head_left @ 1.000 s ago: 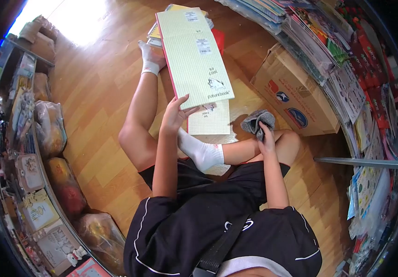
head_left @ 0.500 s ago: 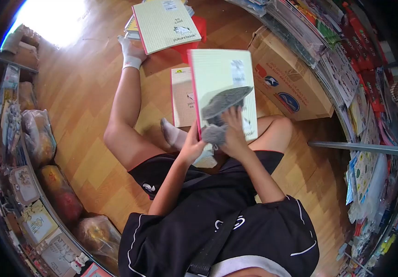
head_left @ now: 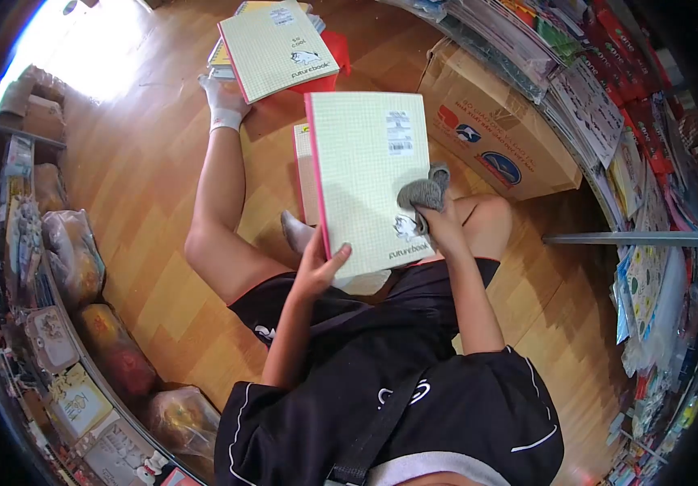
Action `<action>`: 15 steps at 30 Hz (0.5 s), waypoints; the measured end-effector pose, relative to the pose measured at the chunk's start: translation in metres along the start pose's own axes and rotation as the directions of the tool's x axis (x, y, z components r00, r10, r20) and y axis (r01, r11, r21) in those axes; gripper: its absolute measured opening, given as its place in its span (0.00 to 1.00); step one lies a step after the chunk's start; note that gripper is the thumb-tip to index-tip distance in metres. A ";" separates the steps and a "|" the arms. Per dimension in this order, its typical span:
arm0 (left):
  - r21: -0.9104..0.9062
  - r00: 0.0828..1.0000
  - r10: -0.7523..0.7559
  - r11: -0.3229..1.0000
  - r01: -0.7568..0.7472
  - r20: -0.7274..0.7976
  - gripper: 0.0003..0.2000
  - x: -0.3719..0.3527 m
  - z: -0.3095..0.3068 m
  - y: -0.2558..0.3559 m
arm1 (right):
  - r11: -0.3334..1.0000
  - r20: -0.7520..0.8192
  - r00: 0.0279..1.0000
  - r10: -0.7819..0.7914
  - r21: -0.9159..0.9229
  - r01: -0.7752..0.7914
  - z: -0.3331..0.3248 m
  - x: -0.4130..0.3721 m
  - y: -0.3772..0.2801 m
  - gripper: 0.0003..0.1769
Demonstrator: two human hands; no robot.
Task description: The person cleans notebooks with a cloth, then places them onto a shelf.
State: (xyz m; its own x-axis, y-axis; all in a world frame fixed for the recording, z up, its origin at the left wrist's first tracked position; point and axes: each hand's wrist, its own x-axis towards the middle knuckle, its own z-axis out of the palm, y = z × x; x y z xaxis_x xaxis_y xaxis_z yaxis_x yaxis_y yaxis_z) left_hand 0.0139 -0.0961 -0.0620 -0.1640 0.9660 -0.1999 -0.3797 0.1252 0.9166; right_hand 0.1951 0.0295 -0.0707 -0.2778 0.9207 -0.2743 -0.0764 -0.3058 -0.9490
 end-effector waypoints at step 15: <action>-0.464 0.947 -0.051 0.879 -0.108 -0.317 0.25 0.043 -0.009 -0.058 | 0.094 0.815 0.398 -0.421 -0.397 0.913 0.019 -0.044 -0.060 0.12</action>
State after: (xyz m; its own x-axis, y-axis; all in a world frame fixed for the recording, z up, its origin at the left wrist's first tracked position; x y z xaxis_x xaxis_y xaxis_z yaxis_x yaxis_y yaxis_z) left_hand 0.0208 -0.0640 -0.1267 -0.4244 0.8371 -0.3453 -0.7387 -0.0995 0.6666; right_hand 0.1938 0.0031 0.0016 -0.8592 0.2967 0.4168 0.1191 0.9083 -0.4011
